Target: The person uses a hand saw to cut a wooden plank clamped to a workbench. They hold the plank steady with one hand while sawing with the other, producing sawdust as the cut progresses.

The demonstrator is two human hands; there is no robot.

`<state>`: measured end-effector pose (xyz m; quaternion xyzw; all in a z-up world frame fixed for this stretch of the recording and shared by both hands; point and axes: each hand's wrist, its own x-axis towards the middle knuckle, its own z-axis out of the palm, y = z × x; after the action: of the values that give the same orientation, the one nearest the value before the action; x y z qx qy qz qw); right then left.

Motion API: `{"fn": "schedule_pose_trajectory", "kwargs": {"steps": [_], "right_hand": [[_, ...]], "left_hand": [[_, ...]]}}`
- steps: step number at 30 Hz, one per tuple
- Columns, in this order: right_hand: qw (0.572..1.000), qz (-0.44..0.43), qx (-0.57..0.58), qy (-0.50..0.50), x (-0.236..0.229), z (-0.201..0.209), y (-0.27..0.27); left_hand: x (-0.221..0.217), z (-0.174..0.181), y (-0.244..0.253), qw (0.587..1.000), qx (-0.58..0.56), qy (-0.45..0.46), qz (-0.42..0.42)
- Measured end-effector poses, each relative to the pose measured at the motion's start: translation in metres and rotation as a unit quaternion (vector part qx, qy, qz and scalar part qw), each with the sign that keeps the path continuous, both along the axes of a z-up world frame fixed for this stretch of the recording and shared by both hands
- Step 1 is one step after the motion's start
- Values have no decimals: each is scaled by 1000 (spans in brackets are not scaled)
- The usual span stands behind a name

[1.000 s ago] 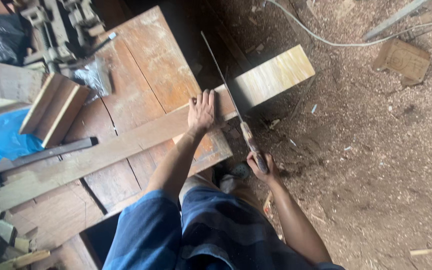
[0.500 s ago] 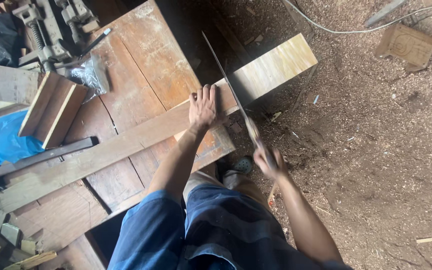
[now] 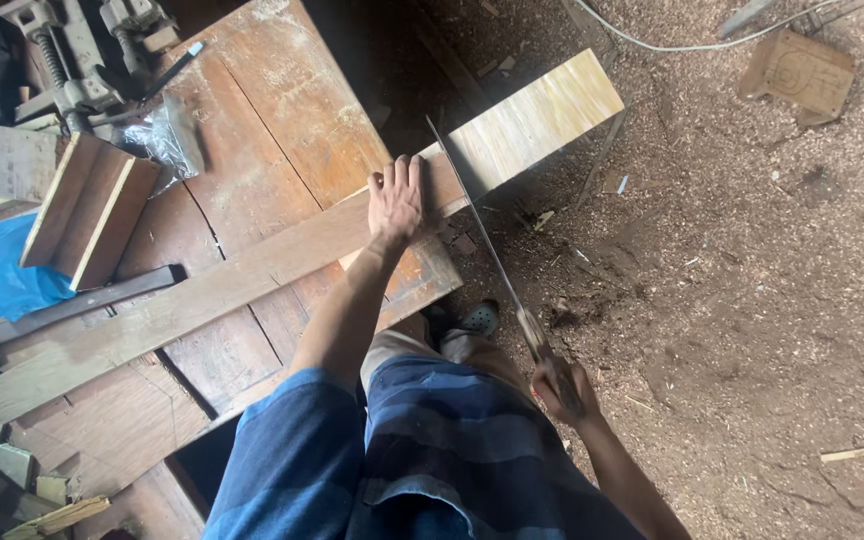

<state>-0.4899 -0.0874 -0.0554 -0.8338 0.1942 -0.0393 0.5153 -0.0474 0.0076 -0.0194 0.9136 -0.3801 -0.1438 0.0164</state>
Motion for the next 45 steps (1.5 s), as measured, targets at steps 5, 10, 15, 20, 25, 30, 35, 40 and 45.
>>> {"fn": "schedule_pose_trajectory", "kwargs": {"steps": [5,10,15,20,25,30,35,40,45], "right_hand": [[998,17,53,-13,144,-39,-39],[995,2,1,103,165,-11,-38],[998,17,-24,-58,22,35,-7],[992,62,-96,-52,26,9,-5],[1000,12,3,-17,162,-18,-42],[999,-27,3,41,159,6,-34],[998,-6,62,-13,34,63,-5],[985,87,-114,-94,60,56,-16],[997,-30,64,45,206,36,-49]], "left_hand": [[1,2,-6,999,19,33,10],[4,14,-5,1000,-5,13,11],[-2,13,-5,999,-31,14,8],[-1,5,-3,999,-29,21,11],[-1,-3,-3,1000,-27,-7,4],[-7,-7,-1,998,-57,-22,3],[0,1,-4,1000,-20,9,1],[-5,5,-3,1000,-8,9,2],[-4,9,-3,1000,-14,5,12]]}}
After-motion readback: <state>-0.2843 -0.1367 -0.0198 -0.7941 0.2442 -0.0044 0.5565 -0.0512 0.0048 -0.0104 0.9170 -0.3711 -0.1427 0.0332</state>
